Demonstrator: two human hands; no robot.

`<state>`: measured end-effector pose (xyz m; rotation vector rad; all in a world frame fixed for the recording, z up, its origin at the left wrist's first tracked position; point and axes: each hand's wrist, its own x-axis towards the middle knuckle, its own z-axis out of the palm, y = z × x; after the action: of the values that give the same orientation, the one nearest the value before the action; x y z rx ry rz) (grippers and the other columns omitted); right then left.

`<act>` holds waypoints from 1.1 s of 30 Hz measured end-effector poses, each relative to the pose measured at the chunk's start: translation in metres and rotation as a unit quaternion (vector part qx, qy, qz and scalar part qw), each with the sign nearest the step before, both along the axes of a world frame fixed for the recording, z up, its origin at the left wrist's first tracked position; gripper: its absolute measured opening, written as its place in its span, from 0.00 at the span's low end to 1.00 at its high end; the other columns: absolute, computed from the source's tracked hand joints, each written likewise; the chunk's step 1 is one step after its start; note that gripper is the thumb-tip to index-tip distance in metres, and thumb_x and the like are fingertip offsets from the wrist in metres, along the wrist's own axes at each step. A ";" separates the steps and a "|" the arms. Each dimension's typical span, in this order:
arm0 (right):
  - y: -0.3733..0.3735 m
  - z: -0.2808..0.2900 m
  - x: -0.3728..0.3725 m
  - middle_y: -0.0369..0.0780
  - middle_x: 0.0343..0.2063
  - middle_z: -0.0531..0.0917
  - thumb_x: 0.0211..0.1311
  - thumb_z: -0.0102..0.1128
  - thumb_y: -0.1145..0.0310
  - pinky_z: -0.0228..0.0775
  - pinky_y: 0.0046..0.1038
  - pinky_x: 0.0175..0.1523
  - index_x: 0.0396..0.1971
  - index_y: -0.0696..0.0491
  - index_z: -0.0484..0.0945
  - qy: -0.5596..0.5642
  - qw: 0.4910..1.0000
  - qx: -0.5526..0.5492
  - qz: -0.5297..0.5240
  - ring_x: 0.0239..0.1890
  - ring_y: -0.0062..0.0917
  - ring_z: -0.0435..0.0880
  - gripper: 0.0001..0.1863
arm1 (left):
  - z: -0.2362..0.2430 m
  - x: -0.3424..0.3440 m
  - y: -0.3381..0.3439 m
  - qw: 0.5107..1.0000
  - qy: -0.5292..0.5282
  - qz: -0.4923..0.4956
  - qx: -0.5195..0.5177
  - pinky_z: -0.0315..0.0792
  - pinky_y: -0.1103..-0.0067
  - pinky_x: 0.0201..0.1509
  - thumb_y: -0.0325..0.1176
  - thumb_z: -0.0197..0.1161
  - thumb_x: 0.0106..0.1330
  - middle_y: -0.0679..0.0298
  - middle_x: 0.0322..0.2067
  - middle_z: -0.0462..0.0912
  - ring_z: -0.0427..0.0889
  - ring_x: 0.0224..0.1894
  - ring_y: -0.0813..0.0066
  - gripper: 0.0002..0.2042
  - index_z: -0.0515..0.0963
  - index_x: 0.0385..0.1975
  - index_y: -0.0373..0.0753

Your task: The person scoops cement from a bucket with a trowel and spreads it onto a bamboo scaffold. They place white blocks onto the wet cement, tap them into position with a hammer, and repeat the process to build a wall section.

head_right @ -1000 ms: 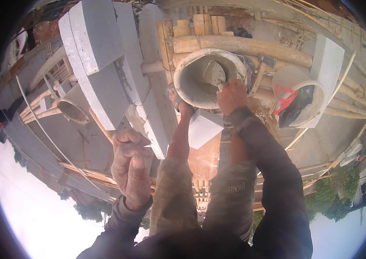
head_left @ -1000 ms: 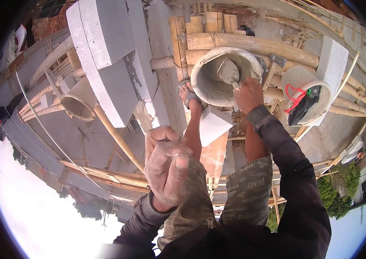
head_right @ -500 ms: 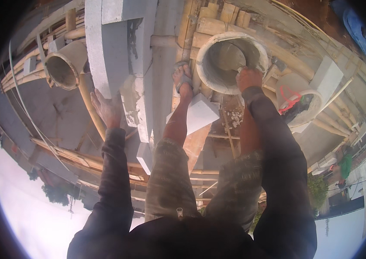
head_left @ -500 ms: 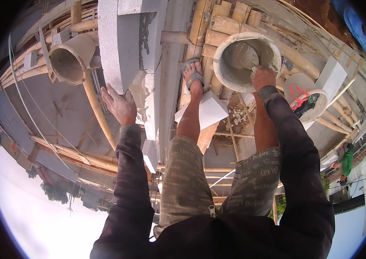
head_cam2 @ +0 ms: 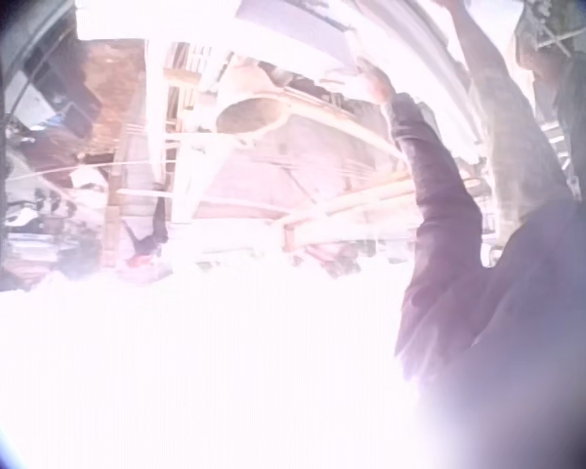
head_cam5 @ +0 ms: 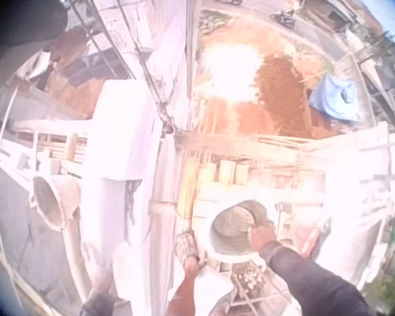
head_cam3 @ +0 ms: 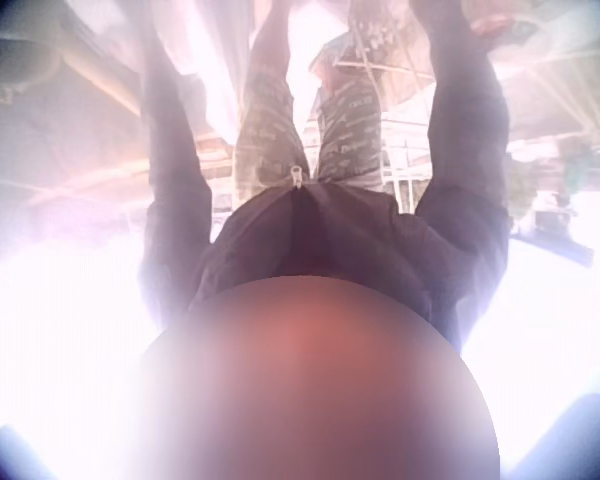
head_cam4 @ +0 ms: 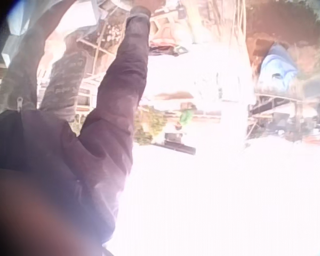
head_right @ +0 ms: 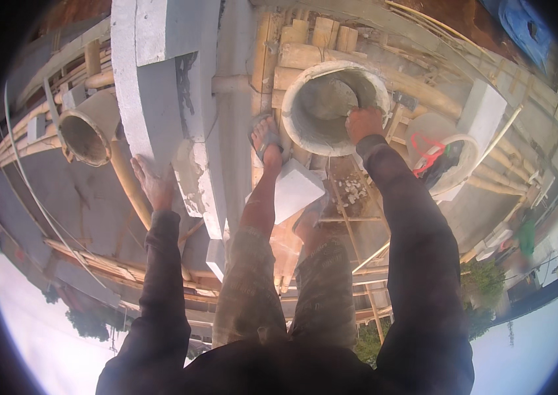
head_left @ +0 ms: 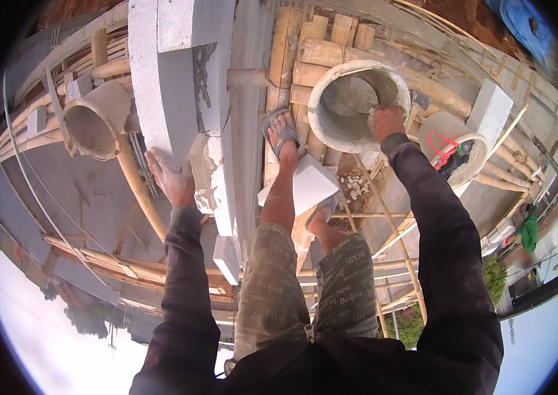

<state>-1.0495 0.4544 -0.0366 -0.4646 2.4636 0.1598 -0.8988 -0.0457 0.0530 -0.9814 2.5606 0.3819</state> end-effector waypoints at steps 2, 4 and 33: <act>0.003 -0.003 0.002 0.41 0.30 0.88 0.60 0.62 0.60 0.70 0.40 0.52 0.33 0.51 0.85 0.003 1.000 -0.019 -0.007 0.43 0.37 0.83 0.11 | -0.002 0.002 -0.001 1.000 0.015 -0.015 -0.005 0.43 0.59 0.80 0.39 0.66 0.60 0.46 0.78 0.42 0.42 0.79 0.45 0.48 0.44 0.78 0.36; 0.004 -0.004 0.003 0.41 0.29 0.88 0.59 0.62 0.61 0.69 0.39 0.52 0.32 0.50 0.85 0.004 0.999 -0.036 -0.013 0.43 0.37 0.83 0.10 | 0.000 0.002 -0.003 1.000 0.010 -0.013 -0.001 0.43 0.60 0.81 0.39 0.66 0.60 0.46 0.78 0.42 0.42 0.79 0.45 0.48 0.45 0.78 0.36; -0.036 0.053 0.115 0.55 0.35 0.84 0.60 0.58 0.67 0.78 0.47 0.43 0.42 0.64 0.78 0.042 0.917 -0.170 -0.359 0.36 0.49 0.87 0.16 | 0.012 -0.012 0.283 0.882 0.177 -0.058 0.433 0.54 0.60 0.72 0.23 0.56 0.55 0.40 0.51 0.77 0.71 0.57 0.43 0.44 0.56 0.78 0.53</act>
<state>-0.9347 0.4186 0.0159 0.3372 2.5810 -0.5669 -0.9106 0.2376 0.0648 -0.4288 2.2726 1.6098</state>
